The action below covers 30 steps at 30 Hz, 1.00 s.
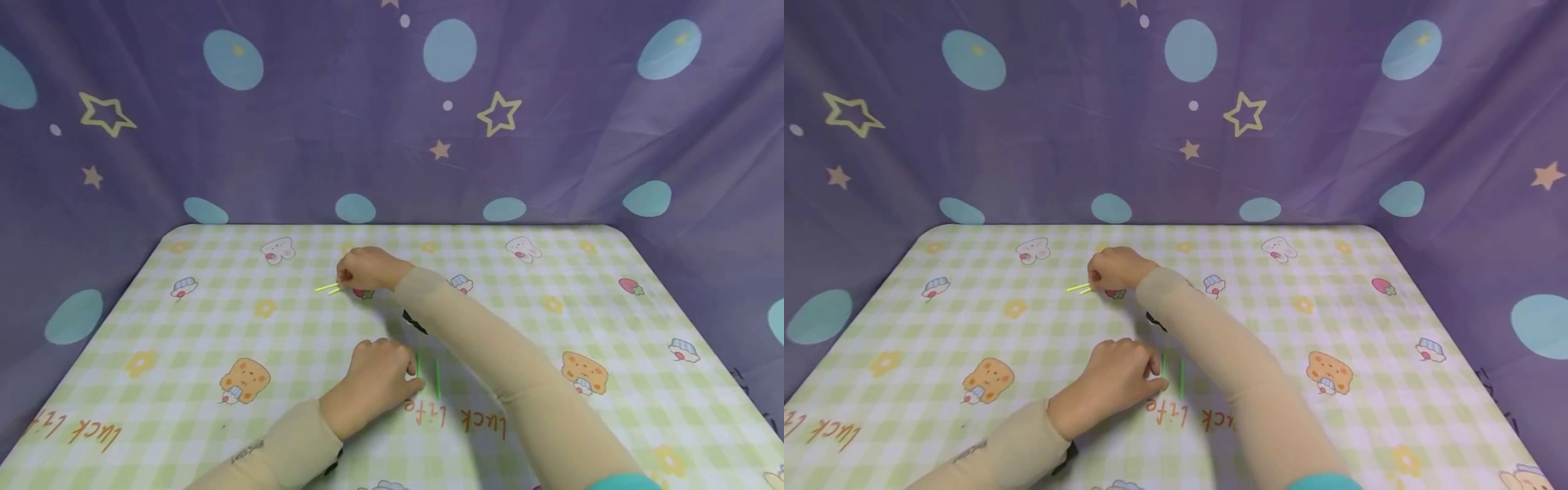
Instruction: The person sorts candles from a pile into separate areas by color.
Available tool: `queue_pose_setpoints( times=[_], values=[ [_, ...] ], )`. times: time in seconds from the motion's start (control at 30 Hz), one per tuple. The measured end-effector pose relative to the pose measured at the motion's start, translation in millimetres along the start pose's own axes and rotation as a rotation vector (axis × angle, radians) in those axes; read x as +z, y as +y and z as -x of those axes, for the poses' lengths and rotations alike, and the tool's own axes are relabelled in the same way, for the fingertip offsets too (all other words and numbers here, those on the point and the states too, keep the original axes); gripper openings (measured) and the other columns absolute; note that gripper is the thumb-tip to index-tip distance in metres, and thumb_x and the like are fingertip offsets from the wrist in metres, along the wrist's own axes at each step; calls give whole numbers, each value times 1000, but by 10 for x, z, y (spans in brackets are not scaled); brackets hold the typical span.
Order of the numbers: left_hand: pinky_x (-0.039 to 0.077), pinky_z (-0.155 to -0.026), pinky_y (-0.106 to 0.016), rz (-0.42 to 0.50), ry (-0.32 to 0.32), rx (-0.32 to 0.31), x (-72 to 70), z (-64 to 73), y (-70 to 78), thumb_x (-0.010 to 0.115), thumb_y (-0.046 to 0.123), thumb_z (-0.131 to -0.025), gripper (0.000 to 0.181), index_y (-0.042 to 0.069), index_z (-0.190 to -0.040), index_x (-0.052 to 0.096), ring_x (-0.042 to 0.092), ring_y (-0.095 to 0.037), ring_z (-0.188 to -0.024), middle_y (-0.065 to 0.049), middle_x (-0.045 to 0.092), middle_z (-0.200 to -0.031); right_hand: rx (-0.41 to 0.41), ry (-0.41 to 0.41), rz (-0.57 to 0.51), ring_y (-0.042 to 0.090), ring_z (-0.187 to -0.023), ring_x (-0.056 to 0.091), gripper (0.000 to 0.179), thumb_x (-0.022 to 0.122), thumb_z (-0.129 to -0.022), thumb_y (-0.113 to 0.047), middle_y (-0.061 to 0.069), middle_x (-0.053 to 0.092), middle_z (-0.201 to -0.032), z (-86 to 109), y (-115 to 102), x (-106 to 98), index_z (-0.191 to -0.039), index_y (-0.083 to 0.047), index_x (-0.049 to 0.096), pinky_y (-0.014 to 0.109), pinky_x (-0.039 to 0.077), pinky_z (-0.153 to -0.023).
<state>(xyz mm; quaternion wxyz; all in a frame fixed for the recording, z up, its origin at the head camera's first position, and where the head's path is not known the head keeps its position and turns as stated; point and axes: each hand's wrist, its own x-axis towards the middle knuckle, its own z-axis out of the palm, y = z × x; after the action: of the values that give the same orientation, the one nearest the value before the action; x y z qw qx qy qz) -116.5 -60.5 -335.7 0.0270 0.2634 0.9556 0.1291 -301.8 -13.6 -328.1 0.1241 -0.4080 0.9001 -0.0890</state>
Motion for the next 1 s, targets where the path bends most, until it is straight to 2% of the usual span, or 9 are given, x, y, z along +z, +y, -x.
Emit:
queue_pose_setpoints(
  times=[0.17,0.4,0.7,1.0],
  values=[
    [44,-59,-32,11,-5,-13,5,0,-9,82,38,-80,16,25,-76,73,57,-11,-65,11,68,-76,8,7,0,6,-92,60,13,66,-97,-31,-10,68,-98,-5,8,17,-102,-22,73,24,46,-84],
    [44,-59,-32,11,-16,-22,11,-15,-13,82,38,-80,17,25,-74,72,56,-10,-63,11,67,-75,-4,46,-83,6,-94,61,10,66,-97,-28,-9,68,-99,132,55,-12,-101,-21,72,24,47,-84],
    [45,-60,-35,8,-19,-33,12,-56,8,81,40,-79,19,25,-75,72,56,-11,-64,11,66,-74,-83,78,-169,10,-81,57,12,66,-97,-26,-8,66,-94,520,115,-83,-100,-18,73,27,46,-76],
    [48,-65,-39,26,-84,-52,-14,-66,-15,80,37,-81,15,25,-77,74,60,-13,-68,12,68,-77,-134,164,-188,9,-79,55,9,67,-97,-22,-9,64,-91,990,166,-49,-100,-16,73,27,46,-73]
  ],
)
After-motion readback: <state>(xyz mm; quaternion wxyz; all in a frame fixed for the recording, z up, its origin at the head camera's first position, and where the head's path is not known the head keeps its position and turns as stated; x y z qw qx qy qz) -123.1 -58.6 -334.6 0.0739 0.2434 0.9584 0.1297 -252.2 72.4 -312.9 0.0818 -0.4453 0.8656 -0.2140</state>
